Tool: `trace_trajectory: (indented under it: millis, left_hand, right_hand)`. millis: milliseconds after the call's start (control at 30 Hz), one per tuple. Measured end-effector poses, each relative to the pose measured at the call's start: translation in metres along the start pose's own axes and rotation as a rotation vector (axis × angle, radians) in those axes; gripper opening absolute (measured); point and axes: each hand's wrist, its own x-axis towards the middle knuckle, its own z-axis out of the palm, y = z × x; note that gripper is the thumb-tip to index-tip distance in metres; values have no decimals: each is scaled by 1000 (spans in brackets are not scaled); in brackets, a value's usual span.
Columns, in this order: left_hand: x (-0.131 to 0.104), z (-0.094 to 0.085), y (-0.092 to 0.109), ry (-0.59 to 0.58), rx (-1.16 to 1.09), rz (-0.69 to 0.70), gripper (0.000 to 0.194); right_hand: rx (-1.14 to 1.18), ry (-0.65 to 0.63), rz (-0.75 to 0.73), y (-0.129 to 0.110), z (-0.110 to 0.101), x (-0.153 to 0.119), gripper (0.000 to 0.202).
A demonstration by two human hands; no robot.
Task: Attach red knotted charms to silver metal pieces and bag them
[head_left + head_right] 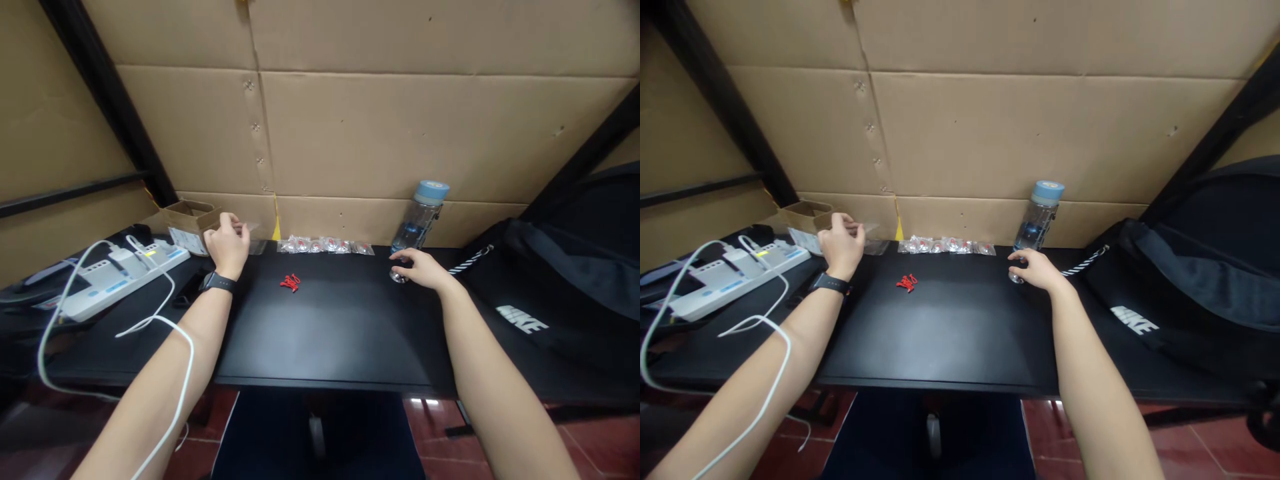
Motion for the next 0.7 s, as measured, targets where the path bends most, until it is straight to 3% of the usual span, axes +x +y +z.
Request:
trace_trajectory:
  millis: [67, 133, 233, 367, 500, 600, 700]
  left_hand:
    - [-9, 3, 18, 91, -31, 51, 34]
    - [-24, 10, 42, 93, -60, 151, 29]
    - [-51, 25, 78, -18, -82, 358, 26]
    - [-76, 41, 107, -295, -121, 589, 33]
    - [-65, 40, 95, -449, -277, 611, 44]
    - [-42, 34, 63, -540, -380, 518, 51]
    - [-24, 33, 33, -735, -272, 611, 38]
  right_hand:
    - [4, -63, 21, 0, -1, -2, 42]
    - [16, -142, 59, 1, -2, -3, 51]
    - [23, -210, 125, 4, 0, -5, 54]
    - [56, -236, 161, 11, 2, -5, 52]
    - [85, -237, 146, 17, 2, -5, 49]
    - [94, -229, 141, 19, 2, -5, 47]
    - [114, -233, 148, 19, 1, -5, 46]
